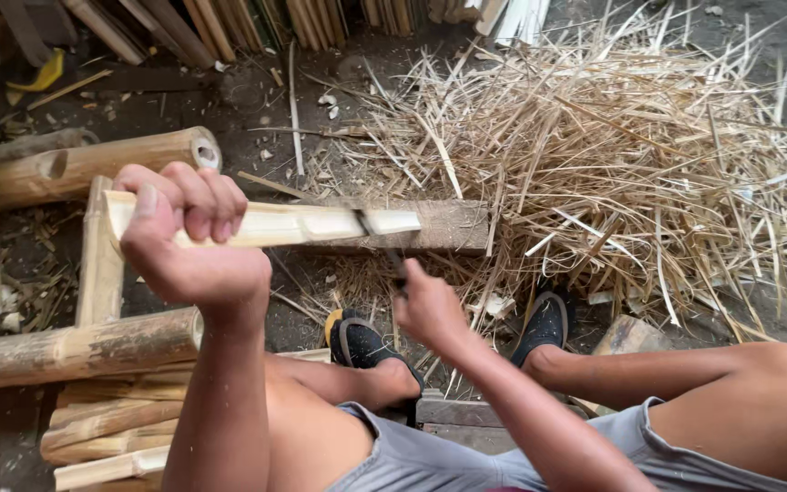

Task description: The person sits on a low bench and uses a knife to shave thin strips from bamboo pieces, smoothing and thinning them. The person then gathers the finished strips and places them into a storage area under a shelf.

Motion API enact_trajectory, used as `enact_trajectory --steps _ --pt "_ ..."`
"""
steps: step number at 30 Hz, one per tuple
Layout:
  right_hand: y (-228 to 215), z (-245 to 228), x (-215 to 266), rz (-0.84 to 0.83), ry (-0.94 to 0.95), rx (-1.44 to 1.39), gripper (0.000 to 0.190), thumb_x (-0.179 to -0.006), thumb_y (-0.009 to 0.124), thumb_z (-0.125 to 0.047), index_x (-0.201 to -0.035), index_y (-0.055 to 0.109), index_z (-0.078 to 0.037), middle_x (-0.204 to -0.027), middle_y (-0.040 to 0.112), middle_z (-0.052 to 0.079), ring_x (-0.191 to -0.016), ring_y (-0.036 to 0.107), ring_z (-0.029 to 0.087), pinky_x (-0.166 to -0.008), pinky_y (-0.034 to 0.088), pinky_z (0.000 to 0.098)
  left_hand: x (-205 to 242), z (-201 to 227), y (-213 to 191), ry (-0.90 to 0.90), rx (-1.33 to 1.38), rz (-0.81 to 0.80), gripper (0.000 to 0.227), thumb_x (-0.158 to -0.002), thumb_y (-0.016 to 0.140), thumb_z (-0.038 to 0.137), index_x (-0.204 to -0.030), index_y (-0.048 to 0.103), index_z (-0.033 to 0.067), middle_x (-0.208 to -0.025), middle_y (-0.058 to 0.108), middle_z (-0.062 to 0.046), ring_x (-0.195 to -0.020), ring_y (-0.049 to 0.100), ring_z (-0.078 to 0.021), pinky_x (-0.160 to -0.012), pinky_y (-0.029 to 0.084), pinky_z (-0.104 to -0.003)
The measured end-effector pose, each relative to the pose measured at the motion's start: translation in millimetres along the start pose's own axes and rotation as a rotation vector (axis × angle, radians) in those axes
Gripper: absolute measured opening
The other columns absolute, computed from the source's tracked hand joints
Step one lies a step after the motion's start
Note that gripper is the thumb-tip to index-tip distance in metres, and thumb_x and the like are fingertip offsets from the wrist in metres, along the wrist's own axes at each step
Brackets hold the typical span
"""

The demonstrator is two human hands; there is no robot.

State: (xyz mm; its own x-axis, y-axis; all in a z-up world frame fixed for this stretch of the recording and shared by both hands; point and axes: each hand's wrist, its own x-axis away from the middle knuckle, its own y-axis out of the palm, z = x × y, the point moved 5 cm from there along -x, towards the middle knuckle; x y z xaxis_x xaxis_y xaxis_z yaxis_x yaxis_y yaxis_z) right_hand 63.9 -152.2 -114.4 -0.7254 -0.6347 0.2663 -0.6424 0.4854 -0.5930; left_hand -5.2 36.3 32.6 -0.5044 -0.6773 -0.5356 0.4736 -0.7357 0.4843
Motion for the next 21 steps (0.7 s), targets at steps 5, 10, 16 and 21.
enact_trajectory --steps 5,10,16,21 --pt "9 30 6 -0.087 0.083 -0.009 0.023 -0.089 0.063 -0.012 -0.106 0.05 -0.005 -0.07 0.068 0.025 -0.065 0.069 0.043 -0.064 0.053 0.0544 -3 -2 -3 0.02 -0.034 0.031 0.027 -0.103 0.04 0.02 -0.081 0.029 0.0096 -0.061 0.026 -0.001 -0.05 0.02 -0.0097 -0.048 0.023 -0.027" --pt "67 104 -32 -0.049 0.057 0.08 0.02 -0.091 0.05 -0.005 -0.11 0.051 -0.001 -0.081 0.066 0.017 -0.067 0.072 0.038 -0.061 0.057 0.0482 5 -6 -5 0.002 -0.019 0.03 0.02 -0.1 0.041 0.018 -0.086 0.03 0.0089 -0.062 0.026 -0.002 -0.05 0.02 -0.0101 -0.047 0.023 -0.027" --pt "54 192 -107 0.018 0.13 0.22 0.032 -0.086 0.07 -0.013 -0.113 0.058 0.001 -0.089 0.07 0.028 -0.082 0.068 0.041 -0.073 0.054 0.0475 -15 -8 -8 0.01 0.015 0.07 0.025 -0.104 0.041 0.018 -0.083 0.029 0.0091 -0.063 0.026 -0.001 -0.051 0.021 -0.0096 -0.048 0.023 -0.026" --pt "91 193 -62 -0.044 0.121 -0.063 0.033 -0.089 0.061 -0.025 -0.114 0.055 -0.003 -0.086 0.074 0.023 -0.075 0.075 0.043 -0.07 0.06 0.05 -11 -12 -13 0.047 -0.068 0.053 0.029 -0.108 0.039 0.02 -0.084 0.03 0.0077 -0.064 0.026 -0.002 -0.05 0.02 -0.0094 -0.047 0.023 -0.026"
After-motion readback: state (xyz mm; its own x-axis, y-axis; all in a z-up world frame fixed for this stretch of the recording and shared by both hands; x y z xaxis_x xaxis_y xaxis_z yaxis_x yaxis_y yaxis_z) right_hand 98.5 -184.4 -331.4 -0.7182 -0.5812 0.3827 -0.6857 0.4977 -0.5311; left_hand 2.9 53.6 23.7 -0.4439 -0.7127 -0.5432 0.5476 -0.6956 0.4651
